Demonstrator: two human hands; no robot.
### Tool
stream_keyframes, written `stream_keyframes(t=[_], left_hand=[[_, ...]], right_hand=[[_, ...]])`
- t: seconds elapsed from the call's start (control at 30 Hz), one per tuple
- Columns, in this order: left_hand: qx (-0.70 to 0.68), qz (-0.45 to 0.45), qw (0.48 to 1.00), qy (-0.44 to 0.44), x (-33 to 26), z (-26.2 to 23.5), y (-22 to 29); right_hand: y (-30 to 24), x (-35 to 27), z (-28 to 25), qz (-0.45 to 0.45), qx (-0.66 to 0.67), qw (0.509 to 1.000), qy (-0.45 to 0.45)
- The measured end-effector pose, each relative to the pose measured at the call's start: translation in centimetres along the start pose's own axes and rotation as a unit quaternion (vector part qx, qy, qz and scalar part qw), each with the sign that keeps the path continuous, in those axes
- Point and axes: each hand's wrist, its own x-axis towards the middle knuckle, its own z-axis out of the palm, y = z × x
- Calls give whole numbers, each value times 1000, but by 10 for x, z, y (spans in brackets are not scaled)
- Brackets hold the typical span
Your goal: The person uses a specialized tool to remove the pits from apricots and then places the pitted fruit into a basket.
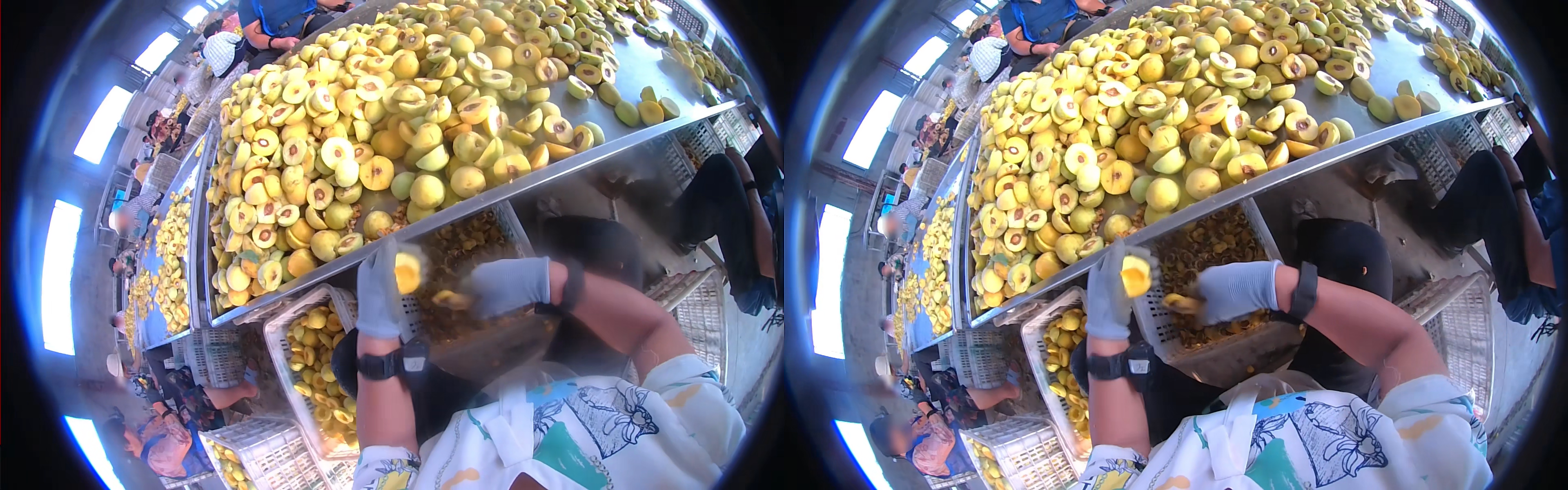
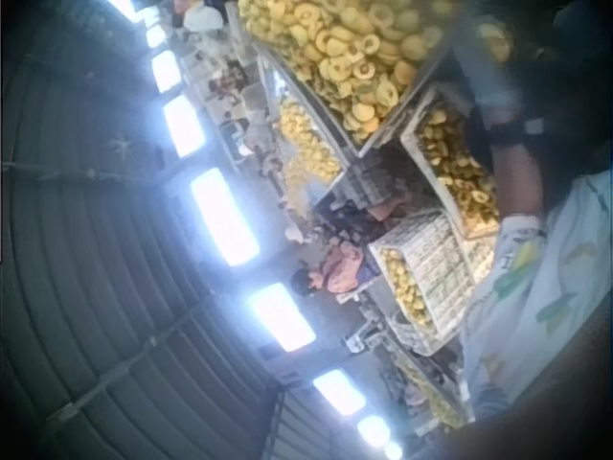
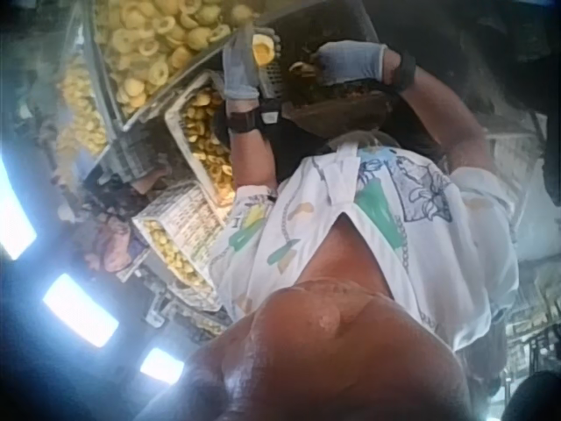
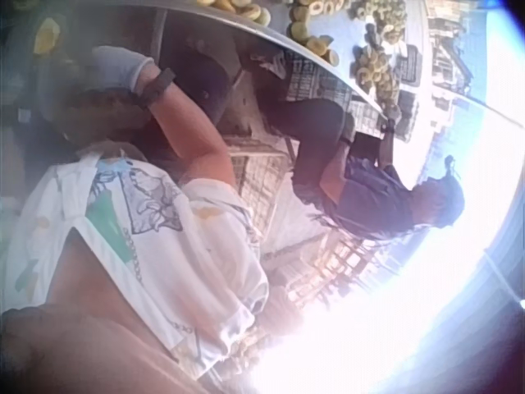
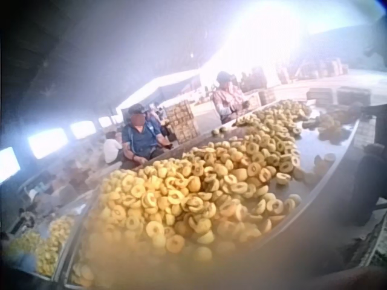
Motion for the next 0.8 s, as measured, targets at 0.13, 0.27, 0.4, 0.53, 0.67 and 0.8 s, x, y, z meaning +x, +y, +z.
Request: stream_keyframes(t=[0.13, 0.27, 0.4, 0.53, 0.67, 0.8], left_hand=[[556, 257, 790, -29, -30, -75, 15], [657, -80, 750, 16, -57, -203, -15], [840, -7, 536, 88, -61, -191, -18], [516, 283, 800, 118, 7, -107, 39], [678, 87, 726, 69, 83, -20, 49], [695, -2, 718, 37, 113, -16, 30]], right_hand=[[16, -1, 19, 104, -372, 919, -83], [13, -2, 24, 78, -362, 929, -22], [15, 6, 25, 64, -391, 918, -17], [12, 10, 26, 88, -392, 916, -11], [10, 10, 17, 56, -333, 941, 33], [7, 8, 15, 30, -320, 939, 127]])
